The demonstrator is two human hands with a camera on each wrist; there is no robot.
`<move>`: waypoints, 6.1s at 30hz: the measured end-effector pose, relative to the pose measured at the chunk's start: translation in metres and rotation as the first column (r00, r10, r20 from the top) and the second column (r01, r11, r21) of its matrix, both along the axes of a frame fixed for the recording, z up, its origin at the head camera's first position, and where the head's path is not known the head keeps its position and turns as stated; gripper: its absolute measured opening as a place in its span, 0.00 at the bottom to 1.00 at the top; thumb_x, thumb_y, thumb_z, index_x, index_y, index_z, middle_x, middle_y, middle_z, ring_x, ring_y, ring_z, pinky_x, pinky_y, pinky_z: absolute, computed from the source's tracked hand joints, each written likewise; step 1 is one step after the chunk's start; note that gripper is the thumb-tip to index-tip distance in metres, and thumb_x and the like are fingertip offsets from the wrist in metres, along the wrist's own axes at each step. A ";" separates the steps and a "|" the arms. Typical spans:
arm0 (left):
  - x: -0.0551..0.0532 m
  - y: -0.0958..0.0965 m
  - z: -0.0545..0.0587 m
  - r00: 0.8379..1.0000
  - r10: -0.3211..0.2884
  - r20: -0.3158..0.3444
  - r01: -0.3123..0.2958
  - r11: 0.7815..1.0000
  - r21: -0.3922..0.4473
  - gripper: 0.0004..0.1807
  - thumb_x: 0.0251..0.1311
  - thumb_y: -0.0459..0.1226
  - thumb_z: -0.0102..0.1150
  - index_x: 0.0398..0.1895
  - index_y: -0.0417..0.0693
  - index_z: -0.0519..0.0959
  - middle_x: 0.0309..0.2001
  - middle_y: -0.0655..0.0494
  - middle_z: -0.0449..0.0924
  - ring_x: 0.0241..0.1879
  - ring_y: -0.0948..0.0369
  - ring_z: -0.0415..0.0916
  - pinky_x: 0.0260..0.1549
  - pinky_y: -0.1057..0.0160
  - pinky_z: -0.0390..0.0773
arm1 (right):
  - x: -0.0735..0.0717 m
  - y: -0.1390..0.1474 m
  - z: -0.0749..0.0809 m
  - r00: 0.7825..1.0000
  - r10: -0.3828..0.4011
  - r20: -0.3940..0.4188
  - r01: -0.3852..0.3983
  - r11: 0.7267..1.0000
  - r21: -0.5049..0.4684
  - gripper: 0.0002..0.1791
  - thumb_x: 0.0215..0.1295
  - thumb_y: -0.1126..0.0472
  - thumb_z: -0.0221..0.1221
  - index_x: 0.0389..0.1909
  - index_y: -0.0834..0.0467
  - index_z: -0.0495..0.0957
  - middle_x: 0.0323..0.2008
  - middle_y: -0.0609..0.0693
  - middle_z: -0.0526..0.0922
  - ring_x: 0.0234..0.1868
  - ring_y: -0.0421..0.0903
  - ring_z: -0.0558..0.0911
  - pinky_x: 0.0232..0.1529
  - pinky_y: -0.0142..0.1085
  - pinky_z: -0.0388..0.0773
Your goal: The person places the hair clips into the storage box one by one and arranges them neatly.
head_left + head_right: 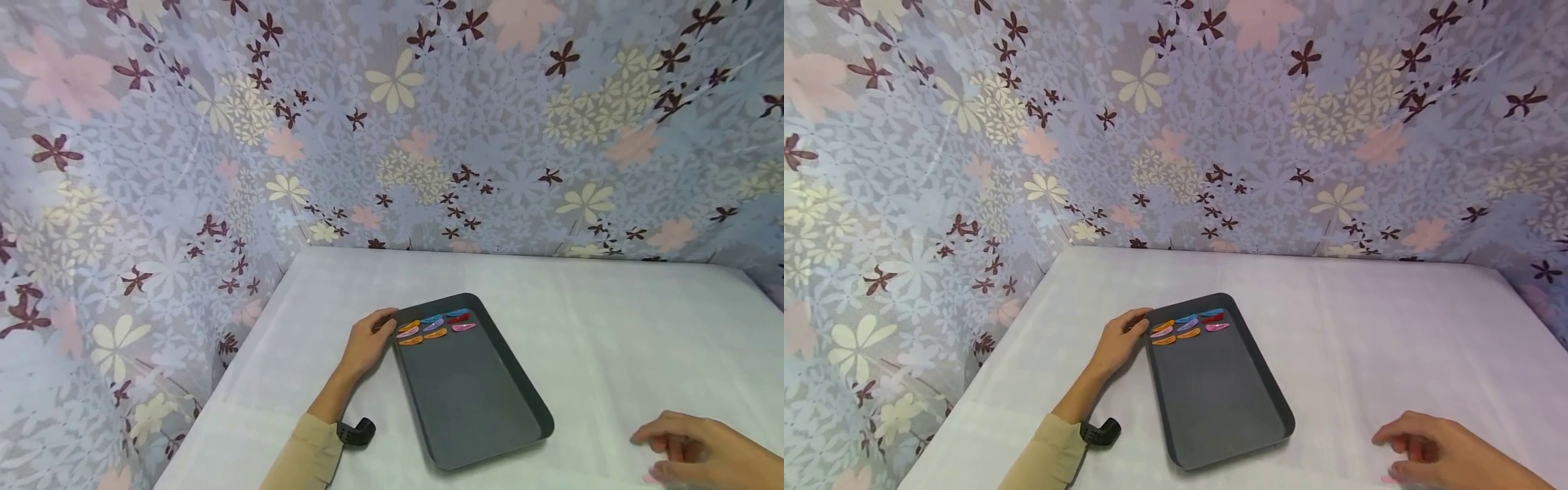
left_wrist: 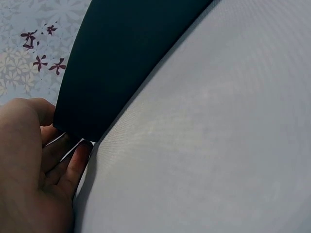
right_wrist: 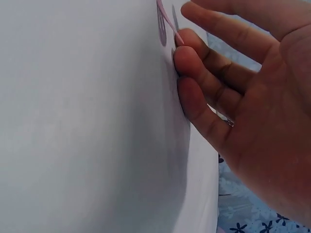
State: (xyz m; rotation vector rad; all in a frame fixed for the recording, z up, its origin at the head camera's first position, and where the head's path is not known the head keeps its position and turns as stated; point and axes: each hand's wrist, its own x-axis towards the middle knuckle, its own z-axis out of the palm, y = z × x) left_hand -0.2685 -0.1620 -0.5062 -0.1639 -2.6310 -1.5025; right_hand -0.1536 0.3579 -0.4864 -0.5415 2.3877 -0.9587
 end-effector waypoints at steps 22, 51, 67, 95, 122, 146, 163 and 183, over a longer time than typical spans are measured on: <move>0.000 -0.004 0.002 1.000 -0.011 -0.021 0.010 1.000 -0.016 0.17 0.66 0.47 0.50 0.56 0.63 0.77 0.55 0.58 0.79 0.55 0.60 0.76 0.55 0.55 0.75 | 0.010 0.010 -0.016 0.899 0.135 -0.418 -0.224 0.959 -0.172 0.21 0.50 0.74 0.63 0.42 0.50 0.81 0.37 0.36 0.79 0.32 0.30 0.74 0.26 0.23 0.69; 0.000 -0.002 0.000 1.000 -0.023 -0.013 0.022 0.999 -0.030 0.17 0.66 0.49 0.49 0.56 0.64 0.77 0.54 0.59 0.80 0.55 0.60 0.77 0.55 0.56 0.75 | 0.015 0.012 -0.035 0.815 0.146 -0.561 -0.308 0.929 -0.206 0.29 0.46 0.79 0.63 0.49 0.52 0.80 0.37 0.35 0.77 0.27 0.27 0.68 0.22 0.21 0.60; -0.001 -0.002 0.000 1.000 -0.009 -0.012 0.009 1.000 -0.030 0.16 0.66 0.48 0.50 0.56 0.64 0.77 0.54 0.60 0.80 0.54 0.61 0.77 0.56 0.56 0.75 | 0.019 0.006 -0.027 0.867 0.087 -0.491 -0.254 0.924 -0.285 0.26 0.48 0.81 0.61 0.45 0.54 0.82 0.34 0.38 0.80 0.26 0.31 0.73 0.20 0.24 0.66; -0.002 -0.003 -0.001 0.999 -0.019 -0.026 0.018 0.999 -0.035 0.17 0.66 0.48 0.50 0.56 0.65 0.77 0.54 0.60 0.80 0.55 0.60 0.77 0.55 0.55 0.75 | 0.025 0.001 -0.028 0.837 0.047 -0.545 -0.218 0.943 -0.252 0.24 0.46 0.78 0.64 0.44 0.54 0.84 0.33 0.36 0.78 0.27 0.30 0.73 0.24 0.23 0.67; 0.001 0.000 0.001 1.000 -0.018 -0.016 0.018 0.999 -0.033 0.17 0.66 0.48 0.50 0.56 0.63 0.76 0.55 0.58 0.80 0.55 0.59 0.77 0.56 0.54 0.74 | -0.013 -0.032 0.016 0.892 0.066 -0.448 -0.109 0.991 -0.072 0.12 0.54 0.62 0.66 0.39 0.44 0.84 0.36 0.35 0.78 0.31 0.29 0.73 0.25 0.25 0.68; -0.001 0.000 0.000 1.000 -0.009 -0.019 0.009 1.000 -0.019 0.17 0.66 0.48 0.50 0.56 0.64 0.77 0.54 0.60 0.80 0.55 0.60 0.77 0.57 0.54 0.73 | -0.069 -0.084 0.066 0.900 0.200 -0.388 -0.222 0.975 -0.012 0.09 0.60 0.55 0.62 0.41 0.43 0.84 0.36 0.36 0.78 0.32 0.32 0.74 0.30 0.27 0.70; 0.000 -0.002 -0.001 0.999 -0.016 -0.035 0.016 1.000 0.003 0.16 0.65 0.48 0.51 0.55 0.63 0.77 0.53 0.59 0.81 0.54 0.59 0.77 0.55 0.54 0.75 | -0.105 -0.120 0.074 0.906 0.204 -0.372 -0.221 0.975 -0.002 0.08 0.61 0.54 0.62 0.40 0.44 0.84 0.35 0.39 0.80 0.30 0.33 0.75 0.30 0.29 0.75; 0.001 0.001 0.000 0.999 -0.030 -0.043 0.029 1.000 -0.008 0.17 0.66 0.48 0.50 0.56 0.62 0.77 0.54 0.58 0.80 0.53 0.58 0.78 0.55 0.54 0.75 | -0.117 -0.155 0.076 0.920 0.199 -0.339 -0.212 0.977 -0.004 0.08 0.59 0.56 0.63 0.39 0.45 0.85 0.35 0.40 0.81 0.31 0.37 0.76 0.33 0.30 0.76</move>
